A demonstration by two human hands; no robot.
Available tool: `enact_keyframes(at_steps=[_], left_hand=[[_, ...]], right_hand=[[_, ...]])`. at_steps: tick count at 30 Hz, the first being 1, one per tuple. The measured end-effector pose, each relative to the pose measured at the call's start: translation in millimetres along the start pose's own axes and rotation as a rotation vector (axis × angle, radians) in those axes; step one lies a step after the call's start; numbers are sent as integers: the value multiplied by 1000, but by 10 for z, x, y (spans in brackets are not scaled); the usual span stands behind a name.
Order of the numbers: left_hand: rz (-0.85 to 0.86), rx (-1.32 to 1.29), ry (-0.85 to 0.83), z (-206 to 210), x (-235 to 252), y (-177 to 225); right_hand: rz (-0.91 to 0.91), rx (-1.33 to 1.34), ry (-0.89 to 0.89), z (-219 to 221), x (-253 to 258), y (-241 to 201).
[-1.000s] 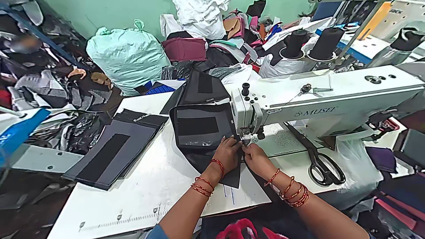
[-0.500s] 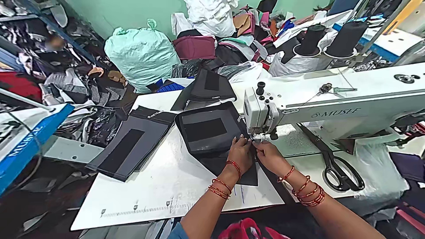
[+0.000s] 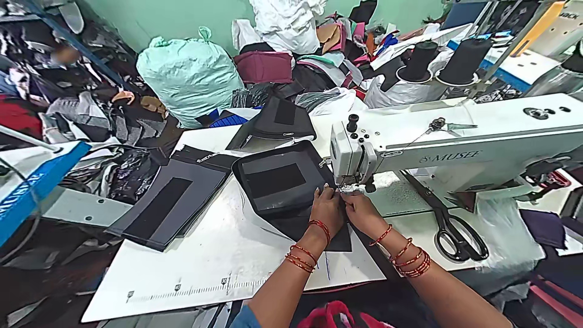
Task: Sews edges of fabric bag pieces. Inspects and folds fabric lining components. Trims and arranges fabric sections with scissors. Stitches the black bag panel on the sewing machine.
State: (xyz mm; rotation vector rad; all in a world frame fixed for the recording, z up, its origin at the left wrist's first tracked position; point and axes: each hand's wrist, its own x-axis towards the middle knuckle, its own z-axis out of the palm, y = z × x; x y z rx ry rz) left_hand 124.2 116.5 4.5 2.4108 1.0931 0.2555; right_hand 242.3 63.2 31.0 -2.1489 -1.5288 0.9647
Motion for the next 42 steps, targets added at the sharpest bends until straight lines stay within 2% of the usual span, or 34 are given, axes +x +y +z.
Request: enact_keyframes(at_steps=[4,10,14,16,20,24,26,29,36,42], left_hand=[[-35,-17,-56,-38,-29,30],[70,190,-439,-293,-311,-95],[171,215,-562,-409,-346,-232],[175,200,-511,-406,-335,-233],[156,174,-273,-240,-349,-219],[80,-45,-127,-187,-412,-143],[13,-130,-132,-208,-448,-41],[-29,-80,-149,-154,-480,65],[47,69,-174,-57,-507,35],[53,151,-310,-195,-445,74]], right_hand=[[10,28,59,67,-49,18],[13,93,136,128,-190,119],[16,140,196,181,-258,193],[12,153,215,193,-288,209],[-6,160,250,229,-332,248],[-4,190,218,221,-356,246],[3,208,189,213,-368,241],[-3,211,182,217,-362,246],[-10,201,144,178,-377,245],[-40,123,90,107,-415,211]])
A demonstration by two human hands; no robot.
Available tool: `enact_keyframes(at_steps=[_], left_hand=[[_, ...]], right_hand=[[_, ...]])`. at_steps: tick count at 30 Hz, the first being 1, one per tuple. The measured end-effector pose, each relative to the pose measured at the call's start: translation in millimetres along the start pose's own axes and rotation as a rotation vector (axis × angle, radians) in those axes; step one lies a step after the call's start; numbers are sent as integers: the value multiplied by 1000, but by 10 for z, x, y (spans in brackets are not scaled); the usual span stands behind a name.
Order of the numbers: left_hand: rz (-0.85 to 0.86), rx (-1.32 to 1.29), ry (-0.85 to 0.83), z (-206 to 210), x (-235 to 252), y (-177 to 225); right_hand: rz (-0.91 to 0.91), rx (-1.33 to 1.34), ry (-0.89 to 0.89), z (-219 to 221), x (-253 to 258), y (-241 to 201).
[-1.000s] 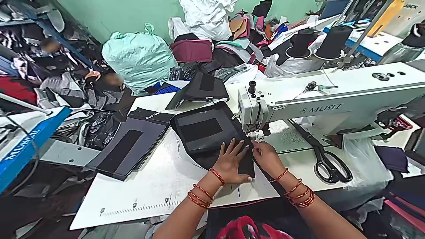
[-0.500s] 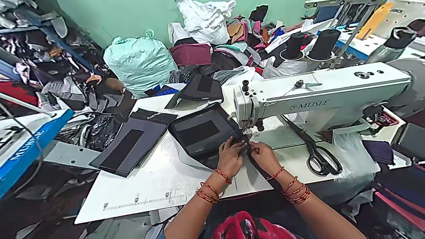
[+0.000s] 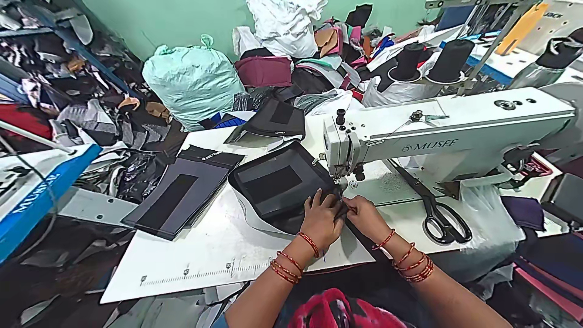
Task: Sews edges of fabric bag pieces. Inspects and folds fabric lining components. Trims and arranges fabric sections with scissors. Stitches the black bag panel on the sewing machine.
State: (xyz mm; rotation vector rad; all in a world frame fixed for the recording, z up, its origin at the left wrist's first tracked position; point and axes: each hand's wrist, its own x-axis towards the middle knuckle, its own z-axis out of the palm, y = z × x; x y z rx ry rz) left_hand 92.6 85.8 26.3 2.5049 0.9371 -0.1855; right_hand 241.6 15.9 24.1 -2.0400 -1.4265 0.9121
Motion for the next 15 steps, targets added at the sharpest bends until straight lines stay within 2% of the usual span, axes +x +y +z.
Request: enact_keyframes(at_steps=[3,10,15], left_hand=[[12,60,-75,-86,15,-2],[32,79,-102,-120,13,-11],[66,85,-116,-154,-2,-26]], right_hand=[[-18,50,-19,-43,19,57],[-24,183,-31,-57,65,172],[-41,67,-63,-75,31,111]])
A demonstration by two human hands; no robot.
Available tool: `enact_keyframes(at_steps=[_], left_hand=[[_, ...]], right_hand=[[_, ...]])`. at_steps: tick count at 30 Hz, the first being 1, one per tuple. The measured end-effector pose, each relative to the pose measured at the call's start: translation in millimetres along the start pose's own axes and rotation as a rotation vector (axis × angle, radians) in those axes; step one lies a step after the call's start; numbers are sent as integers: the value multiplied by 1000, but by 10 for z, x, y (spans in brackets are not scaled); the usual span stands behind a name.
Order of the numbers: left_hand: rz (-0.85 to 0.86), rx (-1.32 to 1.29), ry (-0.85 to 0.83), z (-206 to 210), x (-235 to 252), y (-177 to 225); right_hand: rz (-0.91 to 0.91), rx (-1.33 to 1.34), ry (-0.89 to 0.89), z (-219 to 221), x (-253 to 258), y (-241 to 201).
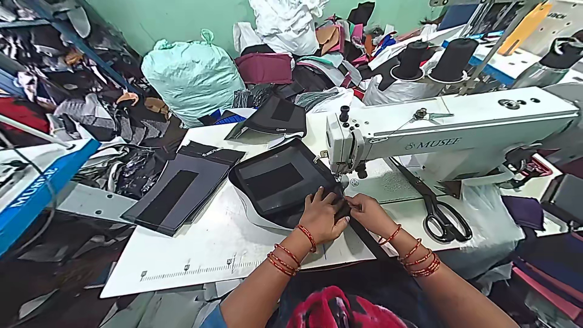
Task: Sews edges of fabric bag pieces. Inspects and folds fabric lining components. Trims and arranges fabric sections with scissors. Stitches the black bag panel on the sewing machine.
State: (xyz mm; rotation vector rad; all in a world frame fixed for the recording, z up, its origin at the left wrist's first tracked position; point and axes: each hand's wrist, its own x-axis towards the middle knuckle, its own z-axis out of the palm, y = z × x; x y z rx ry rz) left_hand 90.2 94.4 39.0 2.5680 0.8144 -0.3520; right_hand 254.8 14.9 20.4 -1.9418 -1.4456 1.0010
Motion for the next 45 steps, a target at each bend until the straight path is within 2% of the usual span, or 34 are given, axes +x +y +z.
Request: enact_keyframes(at_steps=[5,9,11,14,18,21,25,29,34,38,41,45], left_hand=[[188,-113,64,-155,32,-217],[127,-223,104,-294,85,-346],[94,-184,122,-325,131,-331],[126,52,125,-200,224,-248],[123,255,-25,-77,354,-172],[122,225,-42,-71,357,-172],[124,136,29,-2,328,-221],[155,88,198,130,297,-265],[146,65,297,216,290,-263],[117,69,253,182,275,-239],[154,58,361,253,281,-263],[158,59,392,281,298,-277]], right_hand=[[-6,-332,-138,20,-3,-192],[29,-550,-214,116,-14,-333],[44,-585,-224,137,-29,-382],[54,-604,-230,142,-37,-393],[53,-613,-235,136,-34,-393],[46,-600,-228,140,-25,-378],[40,-587,-221,135,-16,-360],[26,-574,-206,136,-7,-329],[11,-557,-197,133,9,-306],[-6,-542,-200,120,18,-294],[-13,-523,-203,108,24,-285],[-19,-510,-207,96,31,-288]])
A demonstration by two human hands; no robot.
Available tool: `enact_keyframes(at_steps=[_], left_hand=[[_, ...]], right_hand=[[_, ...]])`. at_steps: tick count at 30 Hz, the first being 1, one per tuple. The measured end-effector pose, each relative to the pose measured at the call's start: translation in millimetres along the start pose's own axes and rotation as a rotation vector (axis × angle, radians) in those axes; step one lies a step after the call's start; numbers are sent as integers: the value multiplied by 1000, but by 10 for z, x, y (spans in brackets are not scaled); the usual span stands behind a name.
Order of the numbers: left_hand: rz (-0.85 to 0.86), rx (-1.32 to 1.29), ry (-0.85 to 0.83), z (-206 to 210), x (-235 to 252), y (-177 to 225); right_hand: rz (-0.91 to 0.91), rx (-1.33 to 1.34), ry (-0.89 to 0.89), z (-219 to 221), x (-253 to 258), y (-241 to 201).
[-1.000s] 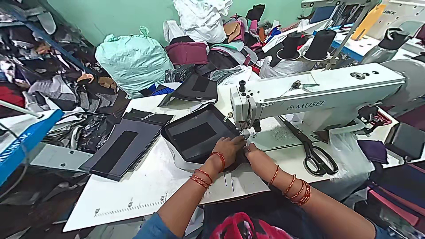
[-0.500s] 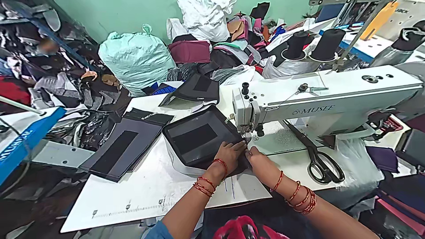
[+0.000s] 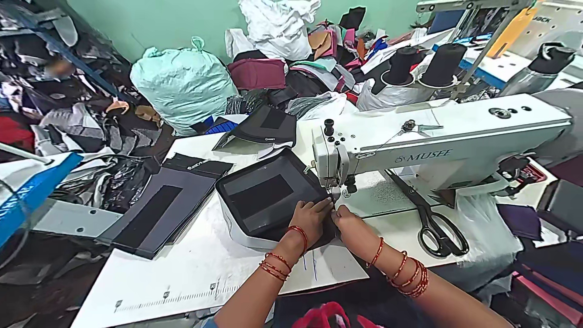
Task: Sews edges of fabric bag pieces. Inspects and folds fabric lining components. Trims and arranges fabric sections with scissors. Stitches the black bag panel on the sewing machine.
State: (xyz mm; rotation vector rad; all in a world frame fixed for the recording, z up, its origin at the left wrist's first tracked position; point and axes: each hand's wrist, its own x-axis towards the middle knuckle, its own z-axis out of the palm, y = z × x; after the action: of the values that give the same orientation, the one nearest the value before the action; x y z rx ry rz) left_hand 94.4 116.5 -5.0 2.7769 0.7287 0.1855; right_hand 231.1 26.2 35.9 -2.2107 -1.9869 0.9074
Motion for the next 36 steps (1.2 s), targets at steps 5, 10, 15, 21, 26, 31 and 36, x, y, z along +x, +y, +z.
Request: enact_keyframes(at_steps=[5,10,15,21,26,31,36], left_hand=[[-36,-19,-6,-14,26,10],[-66,-11,-2,-1,62,16],[-58,6,98,56,59,15],[-102,11,11,-11,91,56],[-180,14,-137,-109,196,78],[-143,-20,-95,-113,203,9],[-141,-270,52,-65,62,-15]], right_hand=[[-11,27,-1,-26,56,34],[-2,71,4,-62,95,60],[-17,108,30,-45,114,87],[-7,119,29,-49,122,98],[23,115,7,-112,194,105],[10,140,58,-124,218,125],[84,299,235,7,56,147]])
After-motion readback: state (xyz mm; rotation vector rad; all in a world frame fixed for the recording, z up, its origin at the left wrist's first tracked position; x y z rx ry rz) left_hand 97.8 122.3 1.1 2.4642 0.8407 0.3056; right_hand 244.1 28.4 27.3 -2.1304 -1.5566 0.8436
